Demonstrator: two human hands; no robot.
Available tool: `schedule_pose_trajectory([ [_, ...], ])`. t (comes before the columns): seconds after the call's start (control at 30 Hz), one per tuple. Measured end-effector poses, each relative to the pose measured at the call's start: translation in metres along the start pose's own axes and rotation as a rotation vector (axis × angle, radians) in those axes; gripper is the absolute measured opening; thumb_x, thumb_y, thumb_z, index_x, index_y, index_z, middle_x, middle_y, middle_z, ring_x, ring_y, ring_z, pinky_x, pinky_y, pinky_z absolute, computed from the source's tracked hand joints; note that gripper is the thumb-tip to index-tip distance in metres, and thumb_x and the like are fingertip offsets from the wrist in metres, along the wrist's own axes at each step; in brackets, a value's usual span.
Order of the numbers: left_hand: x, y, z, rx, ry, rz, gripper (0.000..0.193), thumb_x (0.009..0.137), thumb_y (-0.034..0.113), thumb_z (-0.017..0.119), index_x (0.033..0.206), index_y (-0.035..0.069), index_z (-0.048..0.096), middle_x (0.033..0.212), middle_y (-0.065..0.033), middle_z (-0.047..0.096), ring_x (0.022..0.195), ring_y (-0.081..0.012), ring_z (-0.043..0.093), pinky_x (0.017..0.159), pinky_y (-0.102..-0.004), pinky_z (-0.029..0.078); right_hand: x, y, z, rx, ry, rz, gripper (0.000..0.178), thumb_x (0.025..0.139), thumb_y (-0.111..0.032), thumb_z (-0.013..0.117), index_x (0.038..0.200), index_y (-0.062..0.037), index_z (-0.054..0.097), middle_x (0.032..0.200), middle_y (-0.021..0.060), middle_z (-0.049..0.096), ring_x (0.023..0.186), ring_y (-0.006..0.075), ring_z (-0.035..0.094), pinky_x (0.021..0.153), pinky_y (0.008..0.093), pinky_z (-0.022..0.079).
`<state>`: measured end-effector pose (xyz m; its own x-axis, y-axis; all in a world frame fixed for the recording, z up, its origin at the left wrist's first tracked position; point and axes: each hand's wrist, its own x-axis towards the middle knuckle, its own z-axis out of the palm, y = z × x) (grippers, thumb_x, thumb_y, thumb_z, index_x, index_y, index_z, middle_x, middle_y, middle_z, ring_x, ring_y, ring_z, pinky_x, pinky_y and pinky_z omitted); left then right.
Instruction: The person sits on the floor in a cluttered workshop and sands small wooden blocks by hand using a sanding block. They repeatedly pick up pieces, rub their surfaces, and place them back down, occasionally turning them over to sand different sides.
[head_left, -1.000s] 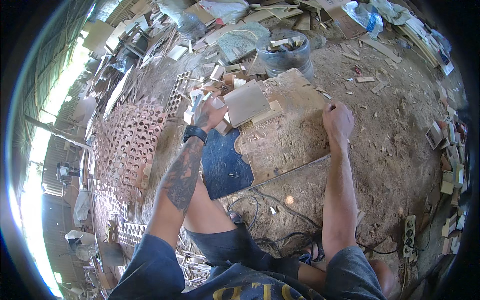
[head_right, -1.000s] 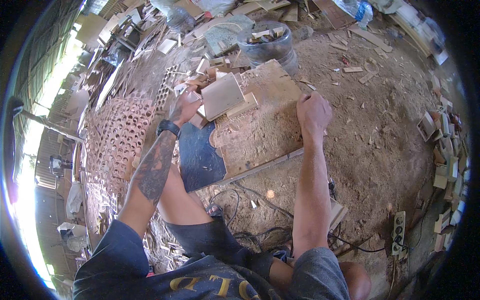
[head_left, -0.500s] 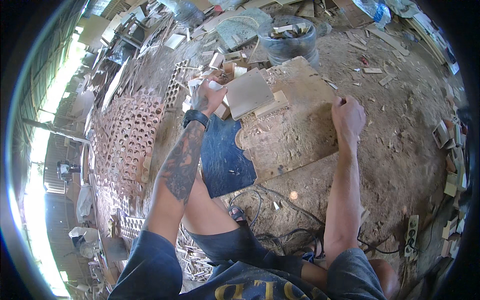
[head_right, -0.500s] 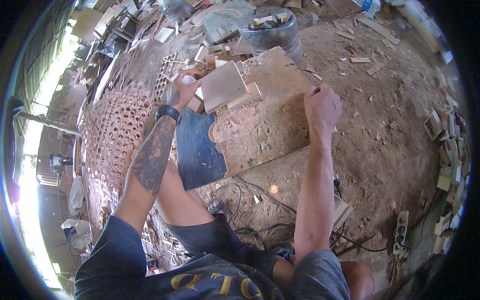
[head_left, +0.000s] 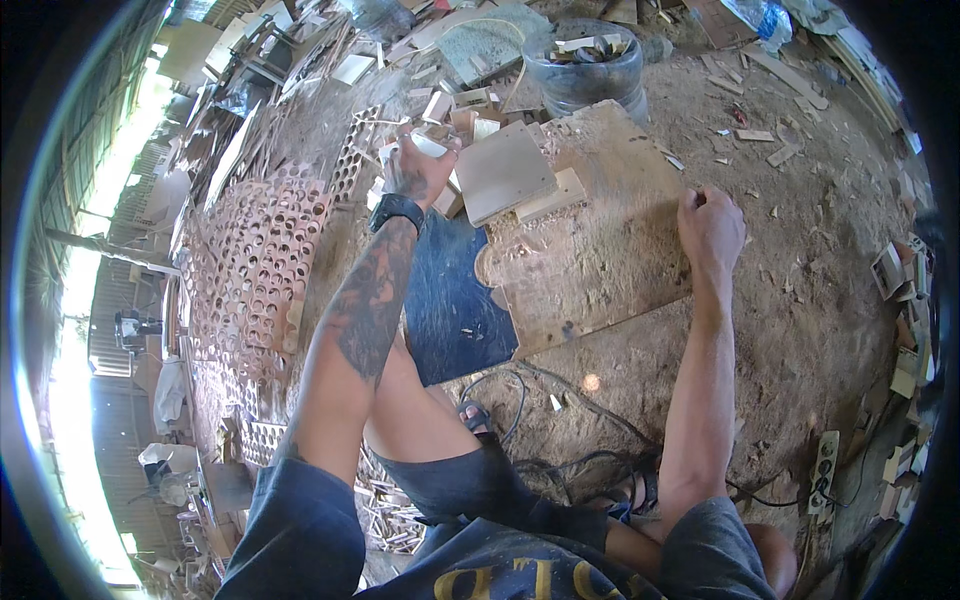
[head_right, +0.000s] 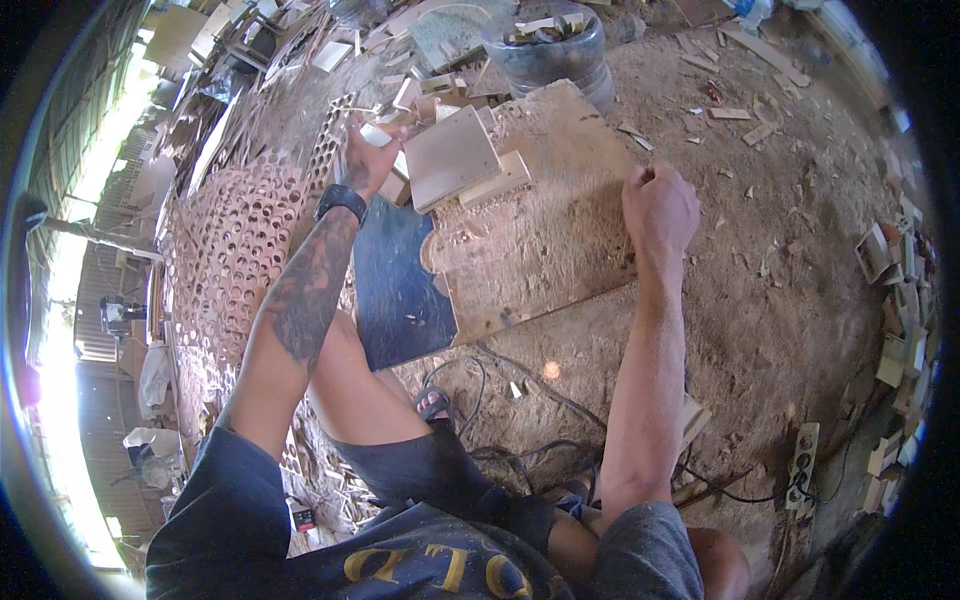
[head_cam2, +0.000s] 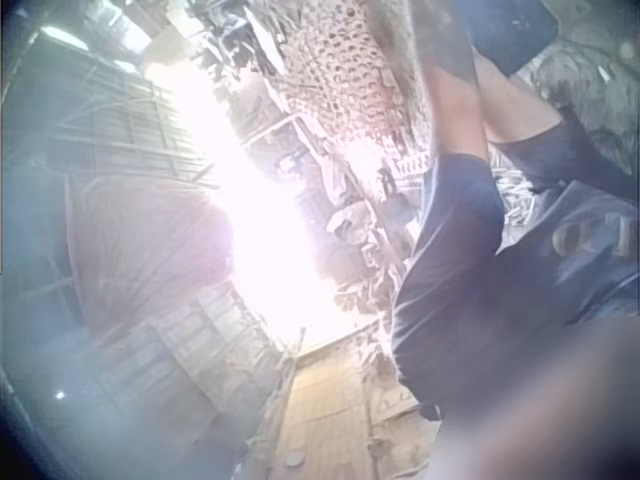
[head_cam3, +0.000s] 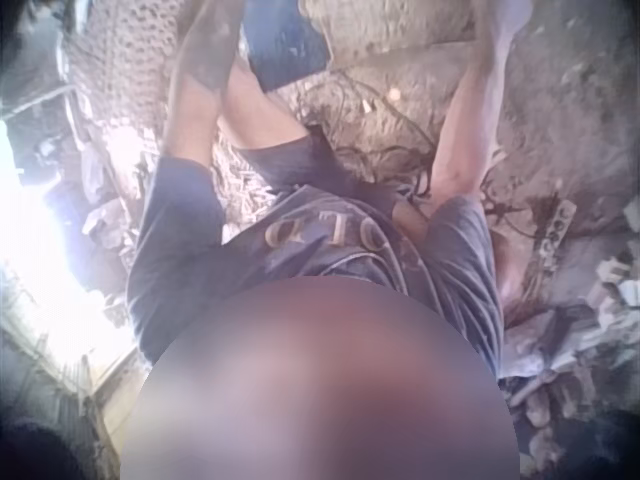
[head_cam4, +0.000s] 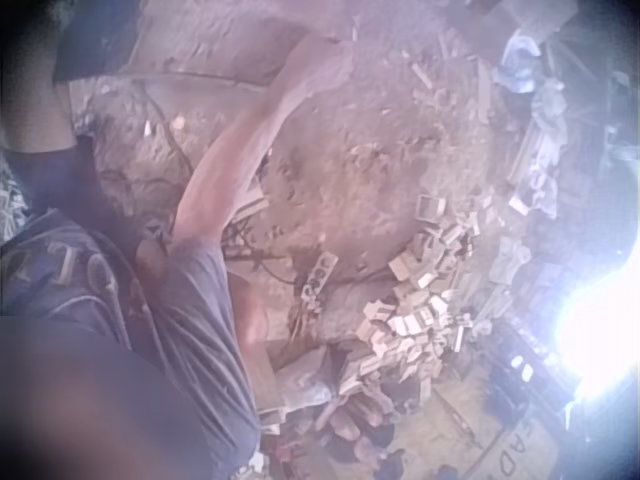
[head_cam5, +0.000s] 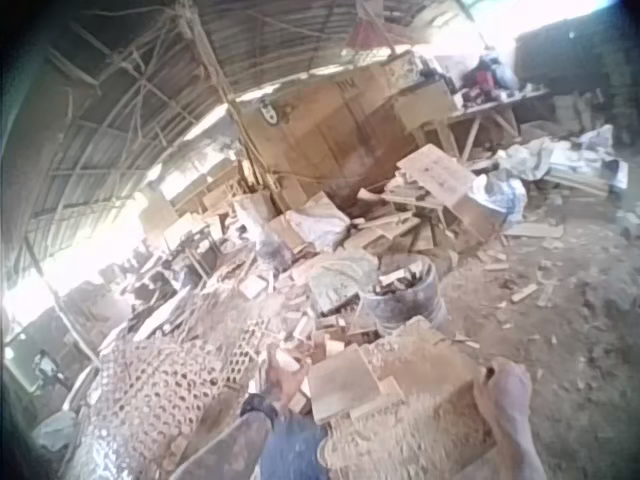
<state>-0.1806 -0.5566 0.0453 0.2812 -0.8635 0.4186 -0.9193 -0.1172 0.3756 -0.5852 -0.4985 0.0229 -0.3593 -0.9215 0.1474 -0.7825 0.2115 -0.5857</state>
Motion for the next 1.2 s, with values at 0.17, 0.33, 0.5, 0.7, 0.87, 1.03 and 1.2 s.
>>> schedule_pose_trajectory([
  [0.17,0.004,0.002,-0.001,-0.018,-0.002,-0.026,0.088,0.077,0.050,0.072,0.138,0.000,0.035,0.116,-0.0296,0.063,0.109,-0.0447,0.061,0.095,-0.0484,0.047,-0.001,0.000,-0.002,0.010,0.014,-0.013,0.032,0.087,-0.032,0.056,0.090,-0.0048,0.072,0.094,0.0196,0.071,0.093,0.0386,0.066,0.086,0.0469,0.050],
  [0.33,0.011,0.009,-0.003,0.030,-0.018,-0.056,0.090,0.077,0.044,0.074,0.140,-0.002,0.029,0.118,-0.0304,0.061,0.112,-0.0449,0.059,0.097,-0.0473,0.046,-0.001,0.001,-0.002,0.041,0.012,-0.014,0.032,0.087,-0.031,0.056,0.091,-0.0044,0.072,0.094,0.0200,0.071,0.094,0.0391,0.066,0.086,0.0471,0.050],
  [0.5,0.018,-0.003,0.012,-0.089,0.003,-0.023,0.095,0.079,0.038,0.075,0.145,-0.003,0.020,0.128,-0.0325,0.053,0.120,-0.0445,0.053,0.104,-0.0458,0.041,0.000,0.001,0.001,0.037,0.037,0.005,0.032,0.087,-0.031,0.055,0.090,-0.0033,0.071,0.095,0.0211,0.070,0.095,0.0393,0.065,0.087,0.0472,0.049],
  [0.7,0.045,-0.039,0.036,-0.081,0.189,-0.253,0.103,0.078,0.045,0.078,0.147,-0.002,0.018,0.138,-0.0328,0.043,0.130,-0.0442,0.044,0.108,-0.0490,0.035,0.001,0.002,0.001,0.029,0.043,-0.026,0.030,0.086,-0.029,0.057,0.090,-0.0032,0.070,0.091,0.0229,0.070,0.090,0.0400,0.066,0.083,0.0487,0.051],
  [0.87,0.048,-0.051,-0.002,-0.069,0.264,-0.281,0.113,0.074,0.054,0.080,0.153,0.004,0.016,0.141,-0.0316,0.039,0.130,-0.0439,0.041,0.111,-0.0492,0.031,0.007,-0.005,0.001,-0.010,0.044,0.010,0.026,0.085,-0.027,0.061,0.087,-0.0032,0.070,0.085,0.0214,0.070,0.086,0.0394,0.067,0.077,0.0493,0.052],
  [1.03,-0.023,-0.042,-0.075,-0.393,0.269,0.292,0.085,0.089,0.027,0.071,0.152,0.001,0.020,0.140,-0.0278,0.042,0.123,-0.0351,0.049,0.105,-0.0426,0.039,0.006,-0.010,0.003,-0.055,0.092,-0.046,0.026,0.086,-0.029,0.061,0.083,-0.0044,0.069,0.084,0.0189,0.071,0.086,0.0377,0.068,0.077,0.0485,0.052],
  [1.2,-0.143,0.012,-0.091,-0.593,0.156,0.001,0.073,0.091,0.004,0.059,0.153,0.004,0.020,0.115,-0.0142,0.050,0.097,-0.0207,0.059,0.080,-0.0299,0.052,0.003,-0.002,0.003,-0.059,0.086,-0.077,0.028,0.087,-0.030,0.060,0.087,-0.0041,0.070,0.088,0.0199,0.071,0.088,0.0384,0.068,0.080,0.0475,0.052],
])
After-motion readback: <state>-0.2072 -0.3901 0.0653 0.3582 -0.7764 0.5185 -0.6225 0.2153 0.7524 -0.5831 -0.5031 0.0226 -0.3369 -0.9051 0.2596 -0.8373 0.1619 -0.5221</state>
